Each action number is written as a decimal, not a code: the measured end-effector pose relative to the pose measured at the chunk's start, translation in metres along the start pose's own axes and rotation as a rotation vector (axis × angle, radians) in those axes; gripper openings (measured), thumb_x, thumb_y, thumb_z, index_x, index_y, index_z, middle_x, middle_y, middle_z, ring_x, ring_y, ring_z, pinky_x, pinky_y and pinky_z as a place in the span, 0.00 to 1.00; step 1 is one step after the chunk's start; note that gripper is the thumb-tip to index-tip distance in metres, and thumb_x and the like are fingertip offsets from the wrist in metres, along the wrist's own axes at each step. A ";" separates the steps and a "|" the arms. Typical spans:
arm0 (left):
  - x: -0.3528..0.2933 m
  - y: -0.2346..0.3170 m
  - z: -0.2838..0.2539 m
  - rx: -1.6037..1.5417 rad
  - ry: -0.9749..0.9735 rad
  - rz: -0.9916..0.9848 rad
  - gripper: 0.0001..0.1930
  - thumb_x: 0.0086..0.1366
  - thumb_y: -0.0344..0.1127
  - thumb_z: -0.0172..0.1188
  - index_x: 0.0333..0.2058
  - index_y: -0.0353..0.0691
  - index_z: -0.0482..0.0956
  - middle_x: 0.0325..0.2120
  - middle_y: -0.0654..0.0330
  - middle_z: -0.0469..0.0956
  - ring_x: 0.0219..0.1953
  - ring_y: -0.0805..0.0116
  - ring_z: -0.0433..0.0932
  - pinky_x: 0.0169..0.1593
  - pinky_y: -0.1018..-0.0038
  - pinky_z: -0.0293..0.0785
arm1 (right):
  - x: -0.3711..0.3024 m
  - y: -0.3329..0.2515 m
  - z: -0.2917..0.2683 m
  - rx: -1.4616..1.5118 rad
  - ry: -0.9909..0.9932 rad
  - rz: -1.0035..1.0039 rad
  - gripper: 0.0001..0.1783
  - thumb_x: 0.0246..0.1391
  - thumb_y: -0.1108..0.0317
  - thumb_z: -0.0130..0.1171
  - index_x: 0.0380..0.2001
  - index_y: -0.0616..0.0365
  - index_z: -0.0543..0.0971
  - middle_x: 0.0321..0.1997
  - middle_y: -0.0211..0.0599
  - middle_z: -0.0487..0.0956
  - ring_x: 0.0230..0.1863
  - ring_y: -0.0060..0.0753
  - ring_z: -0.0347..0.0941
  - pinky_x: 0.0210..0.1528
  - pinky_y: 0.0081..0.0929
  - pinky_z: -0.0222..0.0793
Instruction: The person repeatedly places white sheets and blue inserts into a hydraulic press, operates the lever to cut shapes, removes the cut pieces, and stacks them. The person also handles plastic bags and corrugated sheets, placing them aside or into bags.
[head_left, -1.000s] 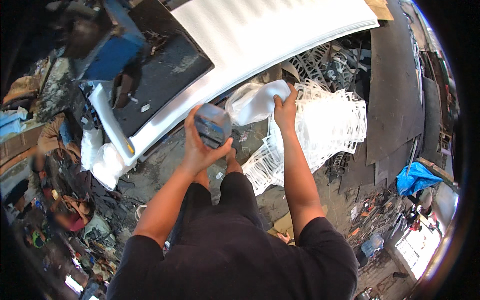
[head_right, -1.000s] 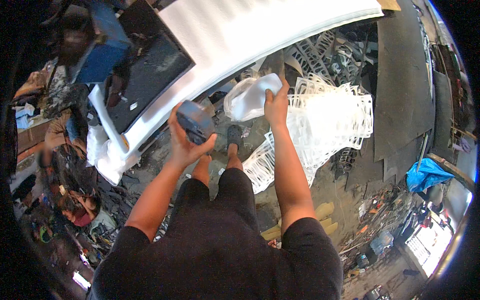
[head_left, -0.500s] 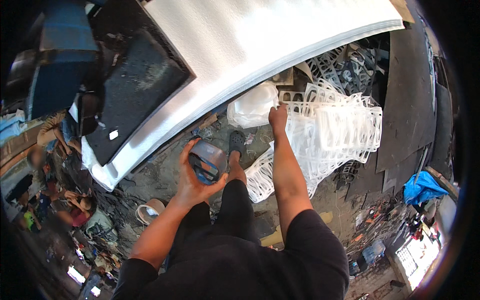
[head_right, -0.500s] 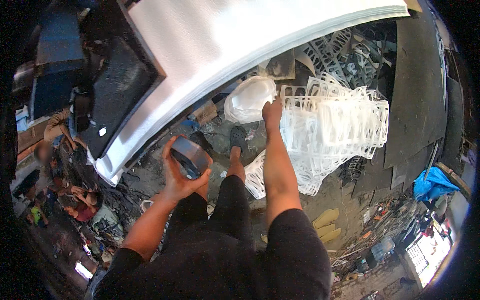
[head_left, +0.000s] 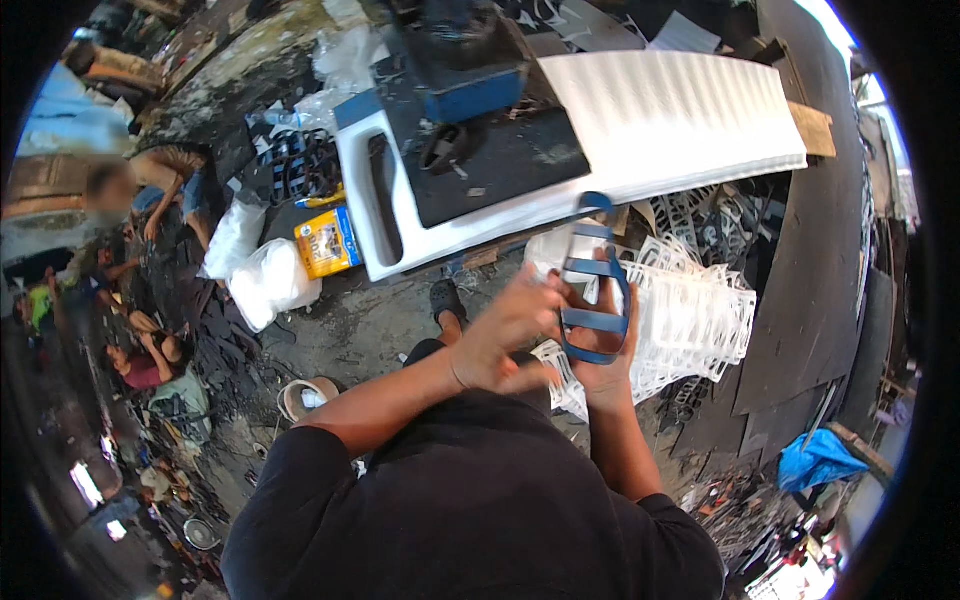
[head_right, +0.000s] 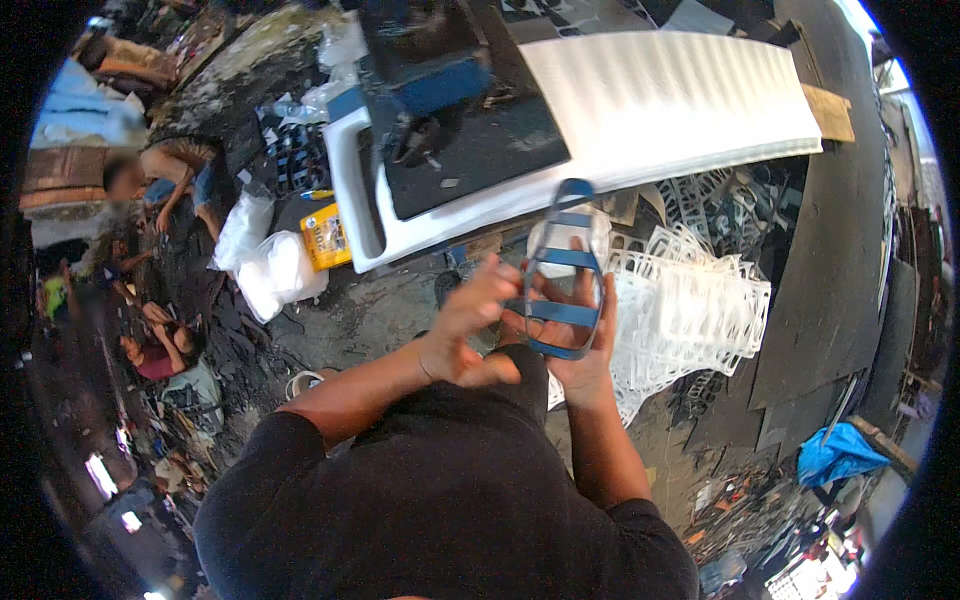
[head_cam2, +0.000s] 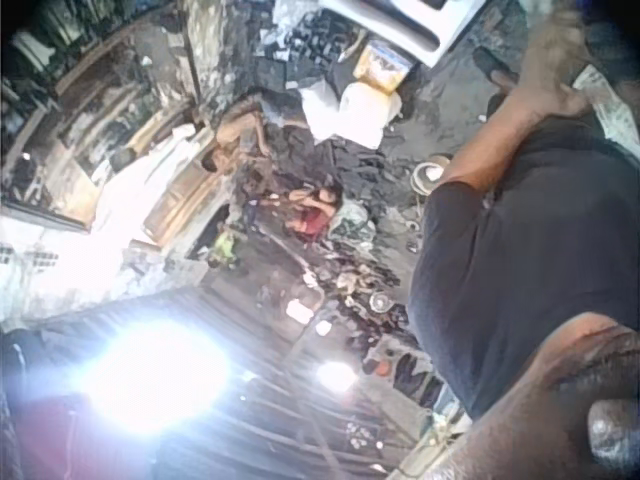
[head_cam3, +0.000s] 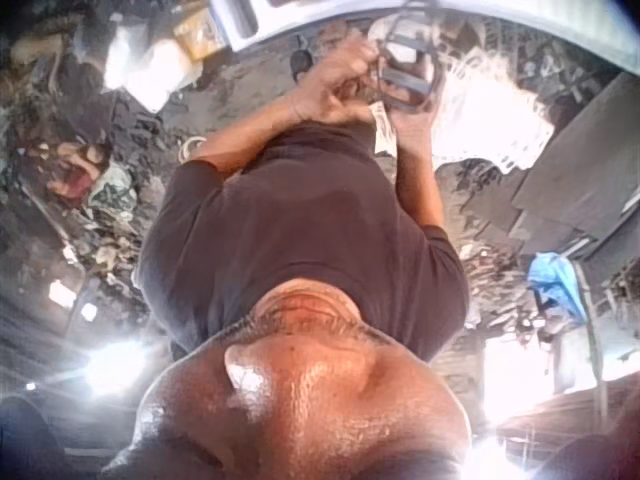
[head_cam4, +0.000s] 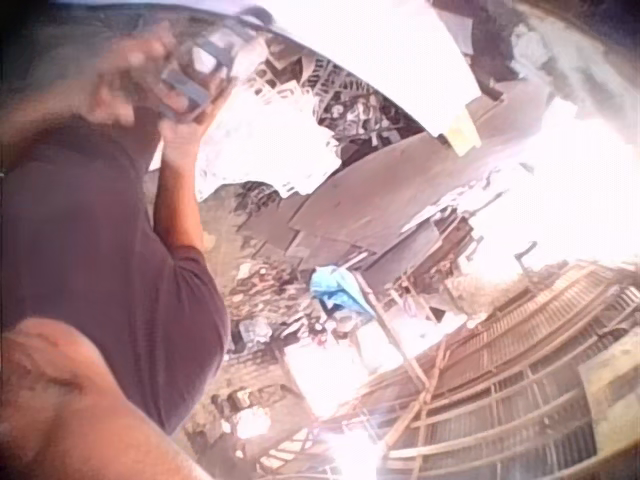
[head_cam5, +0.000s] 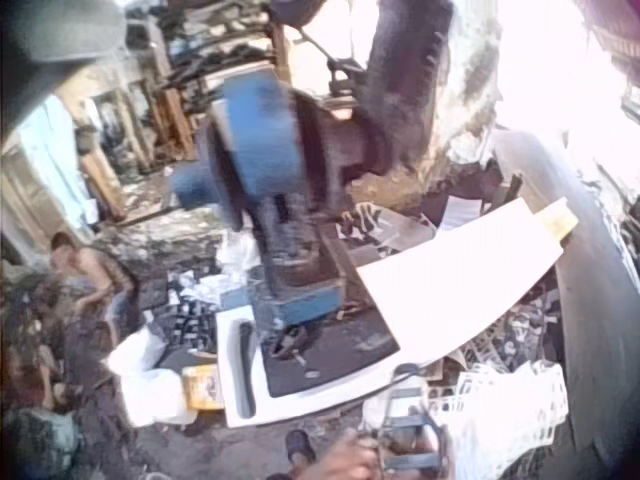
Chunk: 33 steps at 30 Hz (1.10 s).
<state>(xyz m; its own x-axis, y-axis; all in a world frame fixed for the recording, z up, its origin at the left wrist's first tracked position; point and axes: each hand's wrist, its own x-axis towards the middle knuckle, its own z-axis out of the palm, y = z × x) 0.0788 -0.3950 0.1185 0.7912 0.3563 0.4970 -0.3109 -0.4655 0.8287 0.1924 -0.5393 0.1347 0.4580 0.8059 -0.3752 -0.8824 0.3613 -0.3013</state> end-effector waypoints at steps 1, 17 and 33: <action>-0.014 -0.015 -0.018 0.149 0.156 -0.146 0.42 0.61 0.39 0.68 0.67 0.37 0.52 0.62 0.45 0.63 0.61 0.51 0.68 0.66 0.55 0.59 | -0.003 0.004 0.011 -0.051 0.029 -0.017 0.39 0.61 0.31 0.40 0.71 0.33 0.54 0.66 0.51 0.64 0.63 0.47 0.67 0.53 0.56 0.74; 0.000 -0.170 -0.132 -0.056 0.421 -1.012 0.13 0.68 0.32 0.53 0.44 0.28 0.81 0.32 0.51 0.82 0.33 0.58 0.78 0.42 0.67 0.72 | -0.014 0.086 0.110 -1.015 0.042 -0.298 0.59 0.42 0.60 0.76 0.71 0.59 0.50 0.64 0.45 0.64 0.63 0.39 0.64 0.61 0.36 0.65; -0.061 -0.210 -0.226 -0.861 0.100 -1.191 0.17 0.66 0.28 0.56 0.54 0.38 0.76 0.34 0.65 0.80 0.24 0.76 0.75 0.27 0.77 0.73 | 0.168 0.240 0.060 -2.214 0.129 -0.762 0.40 0.45 0.55 0.67 0.63 0.54 0.69 0.65 0.70 0.58 0.61 0.74 0.61 0.62 0.51 0.62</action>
<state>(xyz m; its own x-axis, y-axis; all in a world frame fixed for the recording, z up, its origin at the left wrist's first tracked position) -0.0237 -0.1356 -0.0277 0.7713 0.2448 -0.5875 0.2446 0.7382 0.6287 0.0509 -0.2890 0.0523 0.6046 0.7675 0.2131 0.7541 -0.4654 -0.4634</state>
